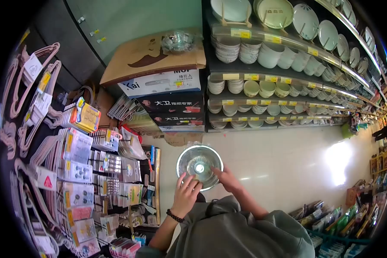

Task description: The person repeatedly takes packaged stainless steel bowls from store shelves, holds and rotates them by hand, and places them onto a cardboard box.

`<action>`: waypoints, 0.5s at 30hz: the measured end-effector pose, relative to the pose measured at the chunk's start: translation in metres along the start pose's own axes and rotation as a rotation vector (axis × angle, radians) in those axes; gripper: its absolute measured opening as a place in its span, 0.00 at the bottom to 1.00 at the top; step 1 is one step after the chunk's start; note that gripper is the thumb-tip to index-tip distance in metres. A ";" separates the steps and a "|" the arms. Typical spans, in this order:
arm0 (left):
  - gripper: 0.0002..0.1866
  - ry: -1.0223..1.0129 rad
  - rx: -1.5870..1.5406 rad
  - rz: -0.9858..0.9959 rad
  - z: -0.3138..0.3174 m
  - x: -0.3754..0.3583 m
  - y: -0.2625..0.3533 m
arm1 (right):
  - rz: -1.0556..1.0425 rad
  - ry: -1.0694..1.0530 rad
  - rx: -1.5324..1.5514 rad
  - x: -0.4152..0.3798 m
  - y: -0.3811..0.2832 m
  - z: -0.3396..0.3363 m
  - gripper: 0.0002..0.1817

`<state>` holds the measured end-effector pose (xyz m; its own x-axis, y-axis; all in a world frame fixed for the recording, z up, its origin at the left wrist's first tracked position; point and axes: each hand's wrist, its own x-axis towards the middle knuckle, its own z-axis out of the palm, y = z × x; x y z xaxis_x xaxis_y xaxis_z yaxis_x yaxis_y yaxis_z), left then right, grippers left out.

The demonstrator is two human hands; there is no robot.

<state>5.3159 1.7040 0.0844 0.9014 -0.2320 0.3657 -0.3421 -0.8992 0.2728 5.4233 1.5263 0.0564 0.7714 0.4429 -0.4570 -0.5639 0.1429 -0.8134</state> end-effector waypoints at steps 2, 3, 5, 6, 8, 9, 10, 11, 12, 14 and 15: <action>0.12 0.004 -0.023 0.037 -0.007 0.027 -0.039 | -0.015 -0.026 -0.010 0.029 -0.025 0.015 0.25; 0.12 0.008 -0.032 0.053 -0.010 0.042 -0.057 | -0.023 -0.042 -0.016 0.044 -0.039 0.022 0.27; 0.11 0.085 -0.025 0.100 -0.025 0.075 -0.093 | -0.085 -0.040 -0.002 0.075 -0.069 0.042 0.30; 0.11 0.108 -0.016 0.118 -0.034 0.092 -0.111 | -0.112 -0.038 0.008 0.088 -0.082 0.052 0.31; 0.10 0.172 0.006 0.151 -0.045 0.123 -0.146 | -0.186 -0.078 0.042 0.107 -0.115 0.073 0.34; 0.10 0.216 0.022 0.167 -0.050 0.140 -0.162 | -0.237 -0.122 0.066 0.112 -0.137 0.083 0.36; 0.10 0.236 0.035 0.182 -0.058 0.159 -0.176 | -0.288 -0.169 0.089 0.119 -0.153 0.092 0.37; 0.10 0.258 0.031 0.194 -0.065 0.177 -0.188 | -0.308 -0.174 0.126 0.129 -0.164 0.098 0.38; 0.10 0.277 0.029 0.210 -0.073 0.194 -0.198 | -0.331 -0.178 0.168 0.138 -0.172 0.105 0.38; 0.09 0.316 0.011 0.240 -0.086 0.229 -0.218 | -0.399 -0.195 0.227 0.157 -0.188 0.115 0.38; 0.09 0.325 0.026 0.254 -0.090 0.247 -0.228 | -0.441 -0.190 0.233 0.168 -0.195 0.119 0.39</action>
<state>5.5922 1.8850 0.1929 0.6572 -0.3221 0.6814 -0.5319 -0.8387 0.1165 5.6281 1.6783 0.1810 0.8953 0.4455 0.0005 -0.2658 0.5350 -0.8020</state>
